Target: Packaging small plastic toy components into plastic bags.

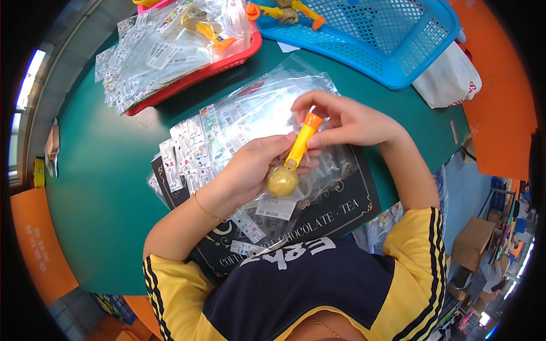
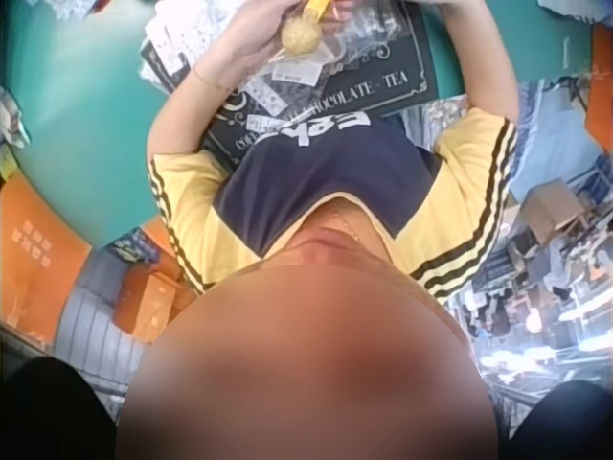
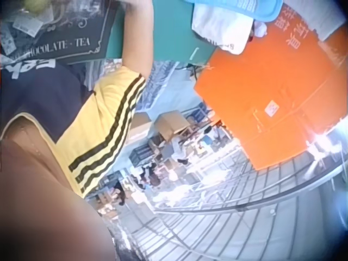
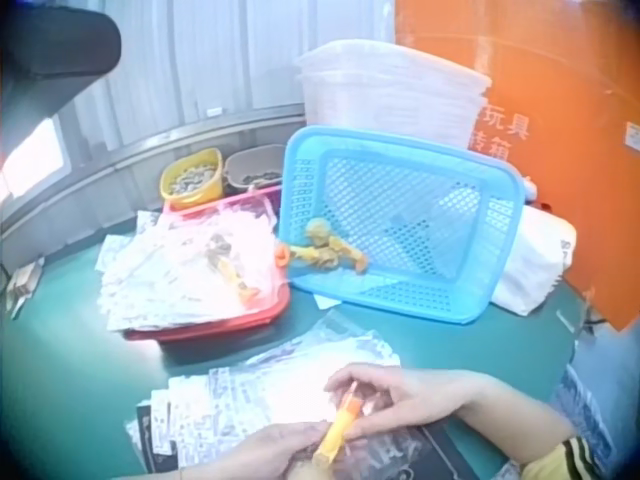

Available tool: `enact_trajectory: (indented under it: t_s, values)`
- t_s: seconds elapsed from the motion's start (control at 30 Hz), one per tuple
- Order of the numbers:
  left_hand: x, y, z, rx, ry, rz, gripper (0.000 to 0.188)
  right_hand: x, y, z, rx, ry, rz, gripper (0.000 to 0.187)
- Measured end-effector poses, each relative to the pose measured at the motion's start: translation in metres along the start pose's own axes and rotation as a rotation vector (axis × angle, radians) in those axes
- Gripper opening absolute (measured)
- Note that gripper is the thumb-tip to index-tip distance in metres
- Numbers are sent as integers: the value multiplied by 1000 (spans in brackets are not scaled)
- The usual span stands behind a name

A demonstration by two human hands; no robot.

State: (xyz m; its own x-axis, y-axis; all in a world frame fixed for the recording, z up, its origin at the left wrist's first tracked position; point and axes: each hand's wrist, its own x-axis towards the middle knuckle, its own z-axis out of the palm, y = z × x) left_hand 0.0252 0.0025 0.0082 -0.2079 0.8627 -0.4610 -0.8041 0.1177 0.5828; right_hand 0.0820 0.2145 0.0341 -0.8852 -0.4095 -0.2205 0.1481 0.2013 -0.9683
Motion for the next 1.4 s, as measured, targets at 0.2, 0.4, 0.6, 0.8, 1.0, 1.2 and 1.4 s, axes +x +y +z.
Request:
enact_trajectory:
  t_s: [0.2,0.4,0.6,0.8,1.0,1.2,1.4]
  values:
    - [2,4,0,-98,81,59,42,-4,4,0,205,441,-54,19]
    - [2,4,-3,-157,26,61,40,-4,-7,13,-341,387,-427,25]
    - [2,4,-5,-219,-3,71,41,-1,-18,28,-601,508,-454,22]
    - [3,6,-6,-254,-36,51,42,3,-5,17,-556,495,-456,26]
    - [6,4,-14,-230,-45,61,43,13,-4,19,-196,328,-315,32]
    - [7,4,-11,-231,-68,68,45,11,-20,4,-336,231,-205,28]
    - [9,7,-15,-188,-62,94,47,8,-23,-3,-348,270,-377,20]
